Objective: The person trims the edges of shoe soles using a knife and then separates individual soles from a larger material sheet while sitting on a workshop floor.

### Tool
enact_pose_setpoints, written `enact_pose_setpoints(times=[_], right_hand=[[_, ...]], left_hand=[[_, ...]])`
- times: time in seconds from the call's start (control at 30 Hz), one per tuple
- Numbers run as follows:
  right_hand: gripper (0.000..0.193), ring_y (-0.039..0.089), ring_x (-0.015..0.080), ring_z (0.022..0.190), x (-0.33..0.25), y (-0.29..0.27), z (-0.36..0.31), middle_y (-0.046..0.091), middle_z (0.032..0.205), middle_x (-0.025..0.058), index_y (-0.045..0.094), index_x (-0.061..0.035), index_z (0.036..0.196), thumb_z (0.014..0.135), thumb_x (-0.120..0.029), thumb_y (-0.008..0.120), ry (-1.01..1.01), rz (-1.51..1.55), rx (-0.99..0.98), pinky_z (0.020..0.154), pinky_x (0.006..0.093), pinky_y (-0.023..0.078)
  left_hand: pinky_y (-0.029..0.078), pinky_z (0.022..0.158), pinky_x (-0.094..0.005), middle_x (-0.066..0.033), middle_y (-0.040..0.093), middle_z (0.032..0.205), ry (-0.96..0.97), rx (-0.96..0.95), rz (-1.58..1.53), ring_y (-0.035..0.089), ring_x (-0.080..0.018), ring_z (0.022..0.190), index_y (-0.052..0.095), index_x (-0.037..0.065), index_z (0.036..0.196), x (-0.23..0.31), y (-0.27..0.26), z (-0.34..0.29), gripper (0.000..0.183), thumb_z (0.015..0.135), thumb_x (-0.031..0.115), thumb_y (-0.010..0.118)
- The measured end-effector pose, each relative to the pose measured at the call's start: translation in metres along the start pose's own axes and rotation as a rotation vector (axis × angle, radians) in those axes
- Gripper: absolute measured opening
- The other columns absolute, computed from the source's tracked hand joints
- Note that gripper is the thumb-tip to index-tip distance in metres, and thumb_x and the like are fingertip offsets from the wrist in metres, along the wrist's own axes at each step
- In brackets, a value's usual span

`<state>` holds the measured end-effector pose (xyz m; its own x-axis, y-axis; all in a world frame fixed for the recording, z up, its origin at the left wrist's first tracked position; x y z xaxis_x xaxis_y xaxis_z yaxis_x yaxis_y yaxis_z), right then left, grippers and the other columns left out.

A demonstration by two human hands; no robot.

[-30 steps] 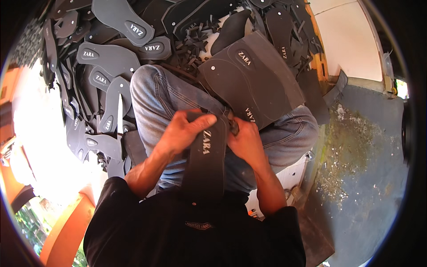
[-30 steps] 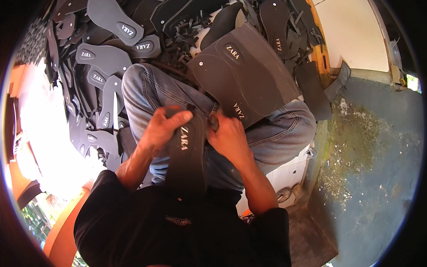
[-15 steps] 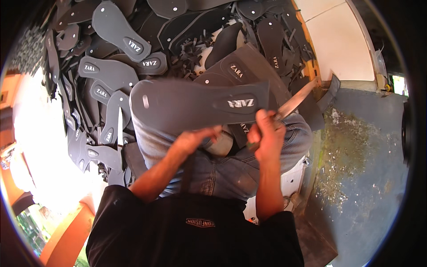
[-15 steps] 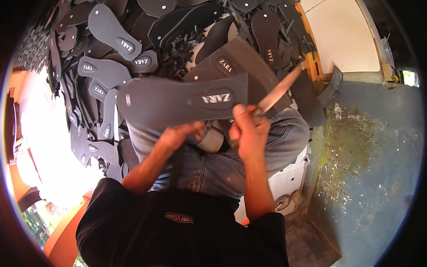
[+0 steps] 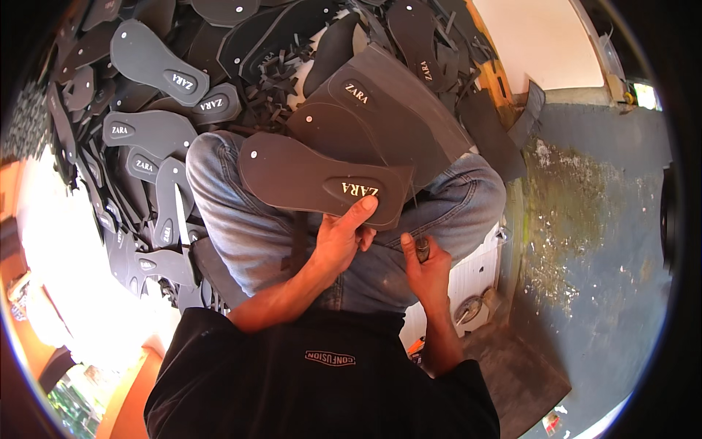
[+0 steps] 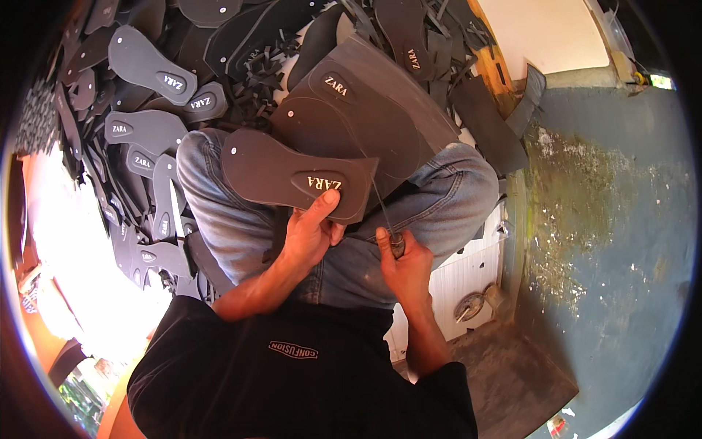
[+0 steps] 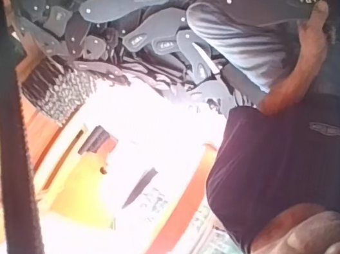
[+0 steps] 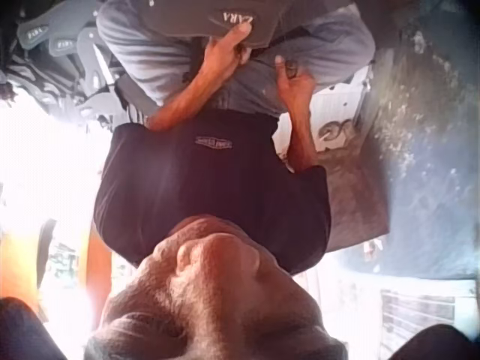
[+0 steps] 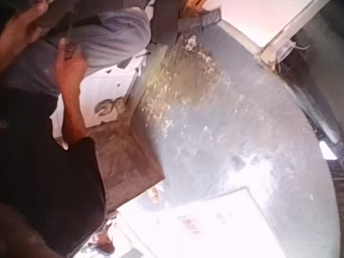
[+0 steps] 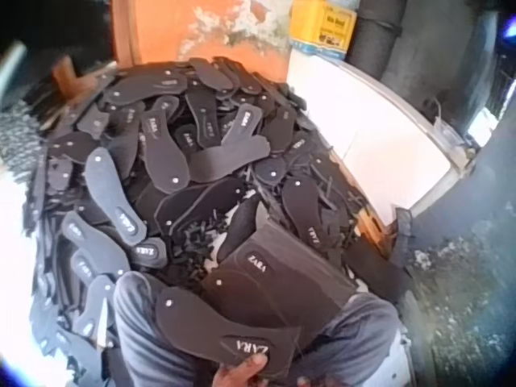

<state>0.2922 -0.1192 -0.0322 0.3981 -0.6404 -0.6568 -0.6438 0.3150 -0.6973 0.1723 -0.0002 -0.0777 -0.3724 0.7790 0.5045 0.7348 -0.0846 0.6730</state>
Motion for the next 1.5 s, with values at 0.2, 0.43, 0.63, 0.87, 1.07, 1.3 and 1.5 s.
enact_pose_setpoints(times=[0.2, 0.43, 0.63, 0.87, 1.07, 1.3, 1.5], right_hand=[[0.037, 0.049, 0.0348, 0.045, 0.003, 0.012, -0.006, 0.05, 0.052, 0.0179, 0.054, 0.001, 0.065, 0.086, -0.028, 0.062, 0.076, -0.095, -0.122, 0.046, 0.0405, 0.039], [0.029, 0.055, 0.0436, 0.061, -0.025, 0.027, 0.027, 0.055, 0.061, 0.0224, 0.055, 0.0024, 0.066, 0.083, -0.021, 0.06, -0.027, -0.11, -0.316, 0.055, 0.0462, 0.042], [0.028, 0.055, 0.0447, 0.071, -0.059, 0.052, 0.058, 0.057, 0.069, 0.025, 0.057, 0.0045, 0.072, 0.082, -0.022, 0.059, -0.198, 0.042, -0.404, 0.063, 0.0465, 0.043], [0.027, 0.052, 0.0348, 0.055, 0.002, 0.032, 0.061, 0.055, 0.062, 0.0198, 0.057, 0.0049, 0.075, 0.084, -0.02, 0.061, -0.026, 0.182, -0.043, 0.058, 0.0404, 0.042], [0.029, 0.043, 0.0246, 0.049, -0.01, 0.038, 0.051, 0.05, 0.056, 0.0151, 0.056, 0.0039, 0.074, 0.084, -0.022, 0.063, -0.056, 0.157, -0.042, 0.054, 0.0384, 0.04], [0.03, 0.044, 0.0214, 0.048, -0.004, 0.018, 0.052, 0.049, 0.053, 0.0129, 0.053, 0.004, 0.071, 0.085, -0.021, 0.064, -0.054, 0.176, 0.053, 0.051, 0.0372, 0.039], [0.03, 0.04, 0.0063, 0.051, 0.027, 0.019, 0.05, 0.046, 0.054, -0.0018, 0.053, -0.0009, 0.07, 0.088, -0.022, 0.064, 0.117, 0.487, 0.081, 0.047, 0.0256, 0.034]], left_hand=[[0.035, 0.035, -0.0191, -0.0033, 0.059, 0.07, -0.039, -0.034, 0.042, 0.049, -0.0079, 0.045, 0.059, 0.005, 0.09, -0.003, -0.02, -0.006, 0.022, 0.082, 0.023, 0.069], [0.036, 0.034, -0.0187, -0.0042, 0.059, 0.07, -0.025, -0.023, 0.09, 0.05, -0.0081, 0.044, 0.06, 0.002, 0.094, 0.003, -0.034, -0.012, 0.022, 0.082, 0.018, 0.069], [0.034, 0.033, -0.0189, -0.0041, 0.059, 0.07, -0.109, -0.026, 0.132, 0.049, -0.0078, 0.045, 0.059, 0.001, 0.098, -0.003, -0.042, -0.025, 0.026, 0.08, 0.017, 0.071], [0.042, 0.04, -0.0207, -0.0093, 0.065, 0.086, 0.139, -0.241, 0.925, 0.055, -0.0089, 0.052, 0.054, 0.001, 0.113, 0.109, -0.015, -0.015, 0.051, 0.073, 0.023, 0.078], [0.047, 0.064, -0.0225, -0.0054, 0.063, 0.074, 0.889, 0.082, 1.066, 0.061, -0.0135, 0.07, 0.064, 0.003, 0.088, 0.422, 0.048, 0.073, 0.043, 0.091, 0.044, 0.051], [0.049, 0.084, -0.0332, -0.0118, 0.062, 0.098, 0.488, 0.066, 0.415, 0.06, -0.022, 0.092, 0.058, 0.0, 0.104, 0.256, -0.037, 0.093, 0.032, 0.091, 0.029, 0.053], [0.047, 0.091, -0.0382, -0.011, 0.058, 0.109, -0.436, 0.219, 0.033, 0.057, -0.0238, 0.101, 0.054, 0.001, 0.112, -0.07, -0.075, 0.027, 0.037, 0.083, 0.021, 0.066]])
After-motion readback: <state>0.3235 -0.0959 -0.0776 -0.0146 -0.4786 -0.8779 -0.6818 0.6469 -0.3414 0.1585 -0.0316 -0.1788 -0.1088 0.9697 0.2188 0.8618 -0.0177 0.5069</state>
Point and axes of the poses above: each hand's wrist, its own z-axis towards the middle knuckle, its own y-axis out of the palm, x = y × z, the point moved 9 cm from there along z, towards the middle knuckle
